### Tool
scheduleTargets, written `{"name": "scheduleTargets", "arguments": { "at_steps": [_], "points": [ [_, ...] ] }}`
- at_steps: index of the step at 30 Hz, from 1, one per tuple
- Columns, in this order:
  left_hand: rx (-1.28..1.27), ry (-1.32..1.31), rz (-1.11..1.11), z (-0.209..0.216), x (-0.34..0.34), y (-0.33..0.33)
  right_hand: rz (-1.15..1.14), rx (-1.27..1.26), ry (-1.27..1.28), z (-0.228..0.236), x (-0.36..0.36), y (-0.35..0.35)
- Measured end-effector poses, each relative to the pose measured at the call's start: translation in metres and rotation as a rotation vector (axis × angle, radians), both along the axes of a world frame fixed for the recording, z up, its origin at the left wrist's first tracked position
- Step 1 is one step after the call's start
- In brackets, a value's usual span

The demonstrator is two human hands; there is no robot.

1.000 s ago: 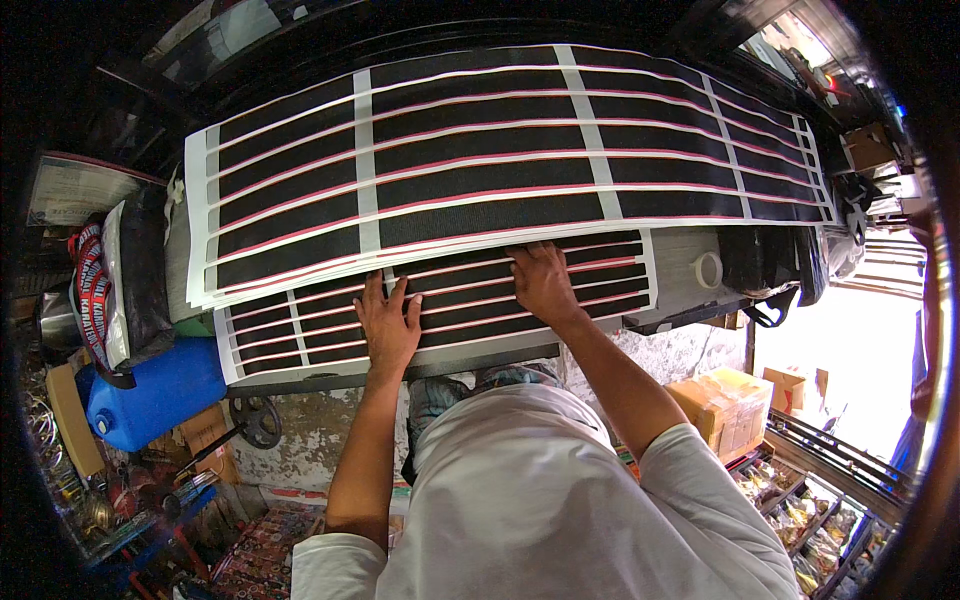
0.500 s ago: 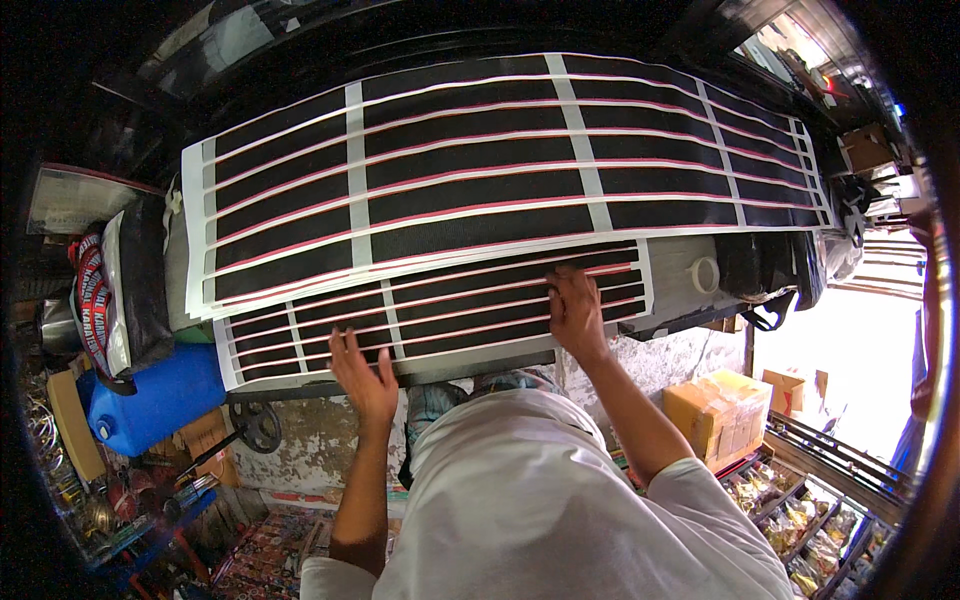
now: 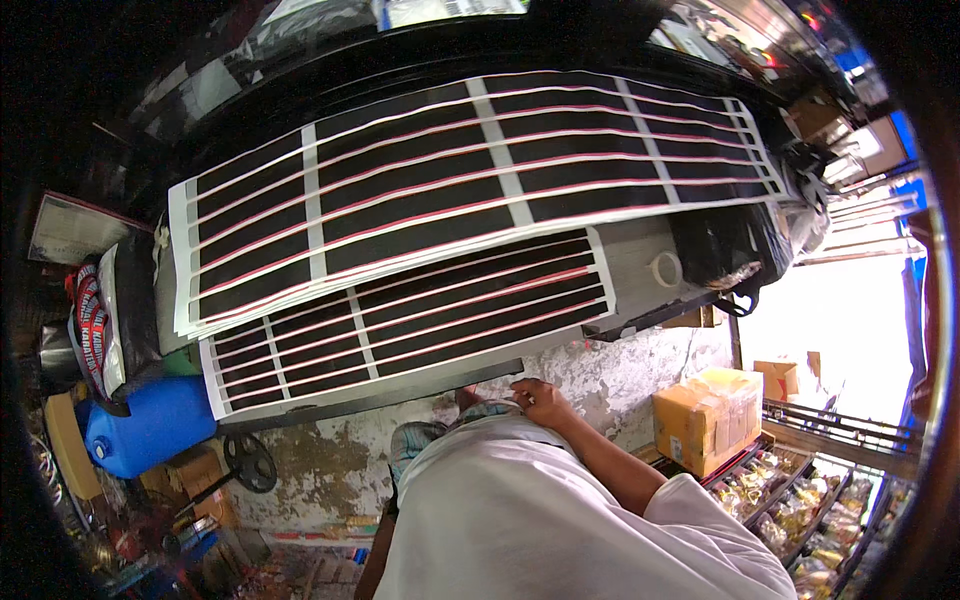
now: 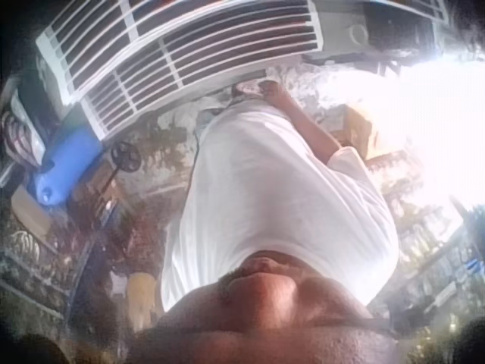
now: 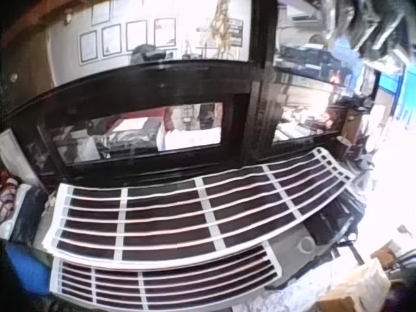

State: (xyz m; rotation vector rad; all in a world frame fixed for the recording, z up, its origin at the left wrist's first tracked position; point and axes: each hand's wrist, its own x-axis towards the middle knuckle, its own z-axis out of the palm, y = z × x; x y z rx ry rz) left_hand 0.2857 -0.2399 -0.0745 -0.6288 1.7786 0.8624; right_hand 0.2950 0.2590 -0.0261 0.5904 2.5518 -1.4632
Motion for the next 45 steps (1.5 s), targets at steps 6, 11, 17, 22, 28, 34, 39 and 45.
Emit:
{"name": "scheduleTargets", "arguments": {
  "at_steps": [6,11,17,22,28,34,39,45],
  "points": [
    [0.246,0.284,0.319,-0.010,0.016,0.013,0.664,0.811,-0.344,-0.123,0.189,0.072],
    [0.272,0.504,0.339,0.002,0.052,-0.001,0.829,0.706,-0.770,-0.116,0.261,0.067],
    [0.280,0.486,0.288,-0.021,0.189,-0.057,0.706,0.601,-0.367,-0.137,0.282,0.002],
    [-0.142,0.360,-0.677,-0.036,0.303,-0.105,0.167,-0.003,-0.267,-0.101,0.267,-0.065],
    [-0.055,0.238,-0.394,-0.049,0.317,-0.037,0.475,0.645,-0.260,-0.141,0.321,0.023],
    [0.060,0.246,0.010,-0.046,0.264,-0.010,-0.460,0.284,-0.209,-0.080,0.247,0.089],
    [0.166,0.312,0.331,-0.045,0.201,0.033,-0.568,0.569,0.395,-0.012,0.137,0.201],
    [0.261,0.538,0.405,-0.036,0.106,0.094,-0.527,0.348,0.148,0.025,0.034,0.317]
  ]
}}
